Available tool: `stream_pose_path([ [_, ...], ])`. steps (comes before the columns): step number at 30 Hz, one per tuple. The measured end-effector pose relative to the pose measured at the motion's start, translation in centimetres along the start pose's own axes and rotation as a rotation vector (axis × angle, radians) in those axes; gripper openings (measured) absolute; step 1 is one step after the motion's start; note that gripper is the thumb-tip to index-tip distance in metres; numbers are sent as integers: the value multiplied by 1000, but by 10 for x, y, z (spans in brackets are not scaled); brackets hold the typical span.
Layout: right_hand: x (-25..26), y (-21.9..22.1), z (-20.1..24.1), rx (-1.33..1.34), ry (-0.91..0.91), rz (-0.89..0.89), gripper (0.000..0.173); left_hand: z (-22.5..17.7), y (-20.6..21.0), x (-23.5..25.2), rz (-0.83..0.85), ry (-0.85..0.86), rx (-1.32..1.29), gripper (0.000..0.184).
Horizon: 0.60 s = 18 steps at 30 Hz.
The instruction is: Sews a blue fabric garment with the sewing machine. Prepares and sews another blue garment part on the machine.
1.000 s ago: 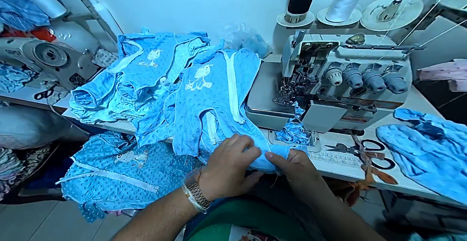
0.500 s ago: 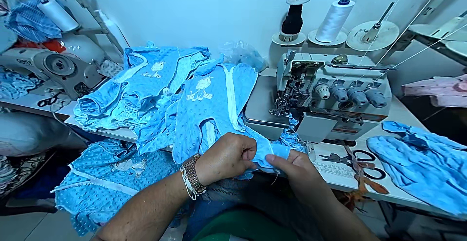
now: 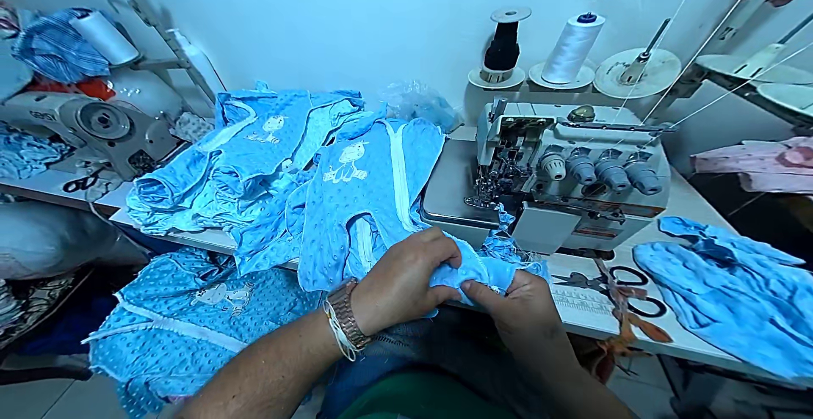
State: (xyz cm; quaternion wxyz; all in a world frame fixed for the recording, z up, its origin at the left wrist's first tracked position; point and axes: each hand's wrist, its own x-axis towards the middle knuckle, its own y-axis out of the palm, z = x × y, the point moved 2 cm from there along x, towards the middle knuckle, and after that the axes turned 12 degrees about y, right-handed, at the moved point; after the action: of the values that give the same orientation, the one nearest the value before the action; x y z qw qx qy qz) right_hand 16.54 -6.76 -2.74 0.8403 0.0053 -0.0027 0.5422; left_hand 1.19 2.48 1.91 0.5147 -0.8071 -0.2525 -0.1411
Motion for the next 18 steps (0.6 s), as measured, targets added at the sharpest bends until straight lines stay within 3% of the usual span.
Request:
stream_pose_path([
  [4,0,-4,-3,-134,-153,-103,5,-2,0,4,11,37,86,11],
  [8,3,-12,-1,-220,-148,-136,7,-6,-8,3,-9,76,161,12],
  [13,0,-1,0,-247,-161,-77,29,-9,-9,11,4,21,70,9],
  [16,3,2,1,-142,-223,-153,9,-10,-8,15,14,-7,0,13],
  [18,5,1,2,-110,-225,-185,8,-12,-10,16,33,-31,-31,16],
])
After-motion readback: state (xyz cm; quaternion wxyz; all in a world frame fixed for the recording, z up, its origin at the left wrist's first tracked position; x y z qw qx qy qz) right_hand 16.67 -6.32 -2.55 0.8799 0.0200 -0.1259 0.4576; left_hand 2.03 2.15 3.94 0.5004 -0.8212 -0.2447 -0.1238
